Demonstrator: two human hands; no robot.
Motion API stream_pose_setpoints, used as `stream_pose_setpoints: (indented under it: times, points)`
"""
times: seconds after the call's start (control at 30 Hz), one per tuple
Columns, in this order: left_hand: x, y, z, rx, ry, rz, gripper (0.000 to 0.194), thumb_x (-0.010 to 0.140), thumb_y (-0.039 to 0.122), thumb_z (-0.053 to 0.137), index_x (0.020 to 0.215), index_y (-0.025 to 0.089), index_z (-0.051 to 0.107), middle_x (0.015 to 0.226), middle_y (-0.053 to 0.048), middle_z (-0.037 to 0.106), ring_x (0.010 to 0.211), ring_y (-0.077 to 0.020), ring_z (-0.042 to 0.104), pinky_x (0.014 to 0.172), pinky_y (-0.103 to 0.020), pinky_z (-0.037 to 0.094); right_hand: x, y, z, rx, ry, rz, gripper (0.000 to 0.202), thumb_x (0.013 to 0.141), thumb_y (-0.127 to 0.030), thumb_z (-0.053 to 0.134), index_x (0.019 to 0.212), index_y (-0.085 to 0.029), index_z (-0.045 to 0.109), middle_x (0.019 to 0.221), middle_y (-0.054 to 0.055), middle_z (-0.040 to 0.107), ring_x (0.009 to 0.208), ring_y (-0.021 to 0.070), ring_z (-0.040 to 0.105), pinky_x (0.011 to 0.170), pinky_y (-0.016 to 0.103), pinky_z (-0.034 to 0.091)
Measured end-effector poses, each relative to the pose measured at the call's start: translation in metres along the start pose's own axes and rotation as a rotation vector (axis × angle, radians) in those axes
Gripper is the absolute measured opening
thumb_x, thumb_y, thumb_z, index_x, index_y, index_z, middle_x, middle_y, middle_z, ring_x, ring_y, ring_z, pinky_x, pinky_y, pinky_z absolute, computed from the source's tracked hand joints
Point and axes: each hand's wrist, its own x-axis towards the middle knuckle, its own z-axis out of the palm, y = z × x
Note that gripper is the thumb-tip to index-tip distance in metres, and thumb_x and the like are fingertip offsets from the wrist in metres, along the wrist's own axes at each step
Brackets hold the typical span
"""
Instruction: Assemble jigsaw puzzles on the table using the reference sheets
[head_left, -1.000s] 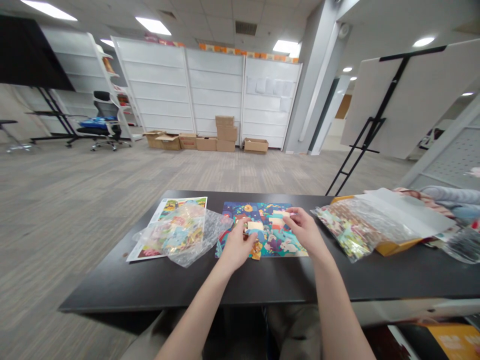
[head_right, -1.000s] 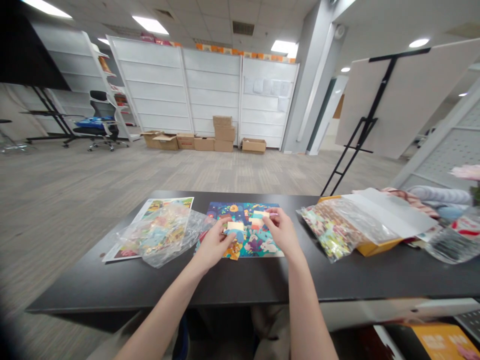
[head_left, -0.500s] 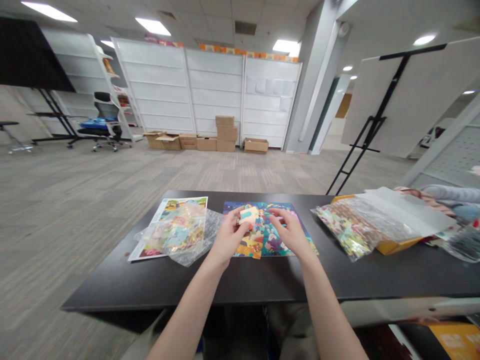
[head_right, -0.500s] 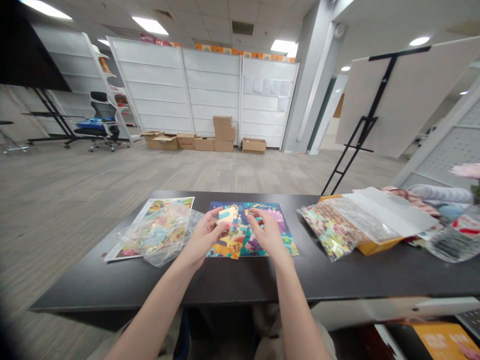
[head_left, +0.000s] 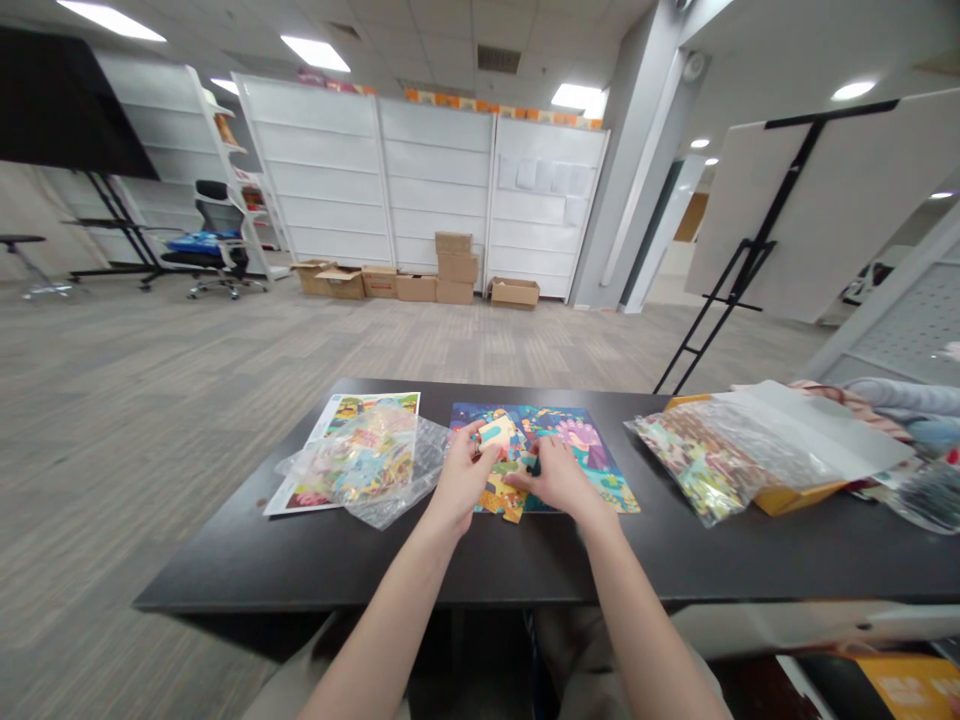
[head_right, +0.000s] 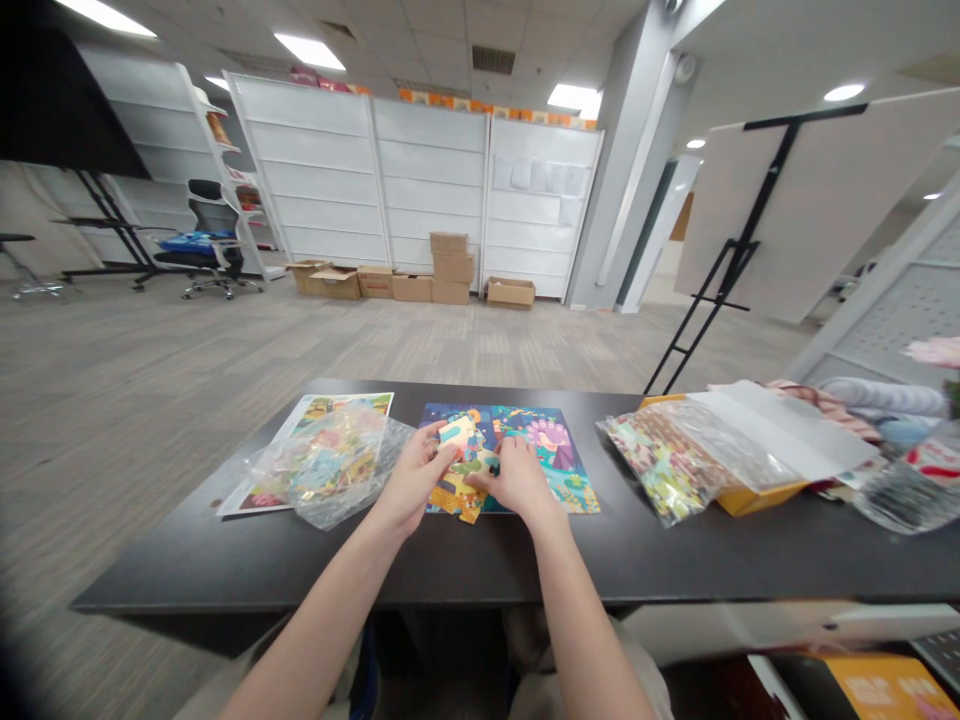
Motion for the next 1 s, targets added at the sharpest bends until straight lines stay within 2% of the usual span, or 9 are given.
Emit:
stream_pose_setpoints:
  times: [0.07,0.17,0.23,0.4,0.53,0.77,0.87,1.0]
  points:
    - [0.000,0.000,0.001,-0.019,0.002,-0.001,0.057,0.080,0.028,0.075,0.130,0.015,0.051,0.099,-0.008,0.075,0.083,-0.0183,0.073,0.073,-0.028,0.058,0.001,0.000,0.000,0.133,0.006,0.051,0.046,0.071,-0.044,0.082,0.096,-0.021,0.051,0.094,0.007,0.065,0.088,0.0251,0.064,0.075,0.035,0.049]
    - [0.000,0.003,0.002,-0.046,0.018,0.003,0.060,0.078,0.029,0.077,0.130,0.015,0.051,0.100,-0.008,0.075,0.082,-0.0175,0.072,0.073,-0.028,0.058,0.001,0.002,-0.001,0.396,-0.011,0.116,0.033,0.078,-0.039,0.070,0.093,-0.025,0.044,0.071,-0.004,0.061,0.061,0.0191,0.060,0.058,0.029,0.044]
    - [0.000,0.005,0.002,-0.059,0.041,-0.006,0.062,0.077,0.029,0.079,0.130,0.015,0.052,0.102,-0.009,0.075,0.083,-0.0179,0.072,0.073,-0.028,0.058,0.002,0.005,-0.001,0.525,0.018,0.107,0.023,0.083,-0.037,0.061,0.091,-0.026,0.042,0.063,-0.006,0.059,0.054,0.0186,0.058,0.055,0.029,0.041]
    - [-0.002,0.006,0.003,-0.039,0.061,-0.031,0.055,0.078,0.022,0.077,0.127,0.015,0.054,0.109,-0.011,0.074,0.091,-0.0182,0.072,0.076,-0.025,0.057,0.007,0.019,-0.004,0.637,0.182,0.080,0.023,0.082,-0.044,0.058,0.088,-0.026,0.044,0.061,-0.004,0.062,0.058,0.0195,0.060,0.057,0.029,0.042]
    - [-0.001,0.006,0.005,-0.020,0.051,-0.040,0.052,0.081,0.021,0.073,0.128,0.015,0.053,0.109,-0.011,0.074,0.091,-0.0178,0.072,0.077,-0.026,0.057,0.008,0.026,-0.007,0.685,0.214,0.086,0.026,0.079,-0.046,0.060,0.086,-0.026,0.045,0.062,-0.002,0.064,0.058,0.0193,0.061,0.057,0.030,0.044]
    - [0.006,-0.004,0.002,0.141,0.056,0.021,0.053,0.083,0.020,0.069,0.133,0.016,0.051,0.119,-0.012,0.070,0.087,-0.0171,0.072,0.073,-0.026,0.059,0.003,0.033,-0.029,0.893,0.366,0.244,0.048,0.070,-0.057,0.074,0.094,-0.024,0.048,0.072,0.001,0.069,0.066,0.0207,0.066,0.052,0.028,0.049]
    - [0.006,-0.008,0.000,0.220,-0.020,0.041,0.056,0.083,0.023,0.070,0.136,0.017,0.051,0.117,-0.011,0.069,0.084,-0.0175,0.071,0.069,-0.028,0.060,-0.001,0.031,-0.041,1.008,0.391,0.206,0.050,0.069,-0.057,0.079,0.094,-0.023,0.051,0.069,-0.001,0.067,0.062,0.0170,0.063,0.052,0.025,0.048]
    - [0.000,-0.006,0.002,0.187,-0.190,0.018,0.058,0.084,0.028,0.073,0.137,0.016,0.053,0.117,-0.012,0.068,0.087,-0.0193,0.072,0.067,-0.028,0.061,-0.005,0.021,-0.044,1.049,0.272,0.118,0.046,0.070,-0.053,0.081,0.092,-0.021,0.057,0.064,-0.004,0.062,0.057,0.0129,0.058,0.052,0.024,0.047]
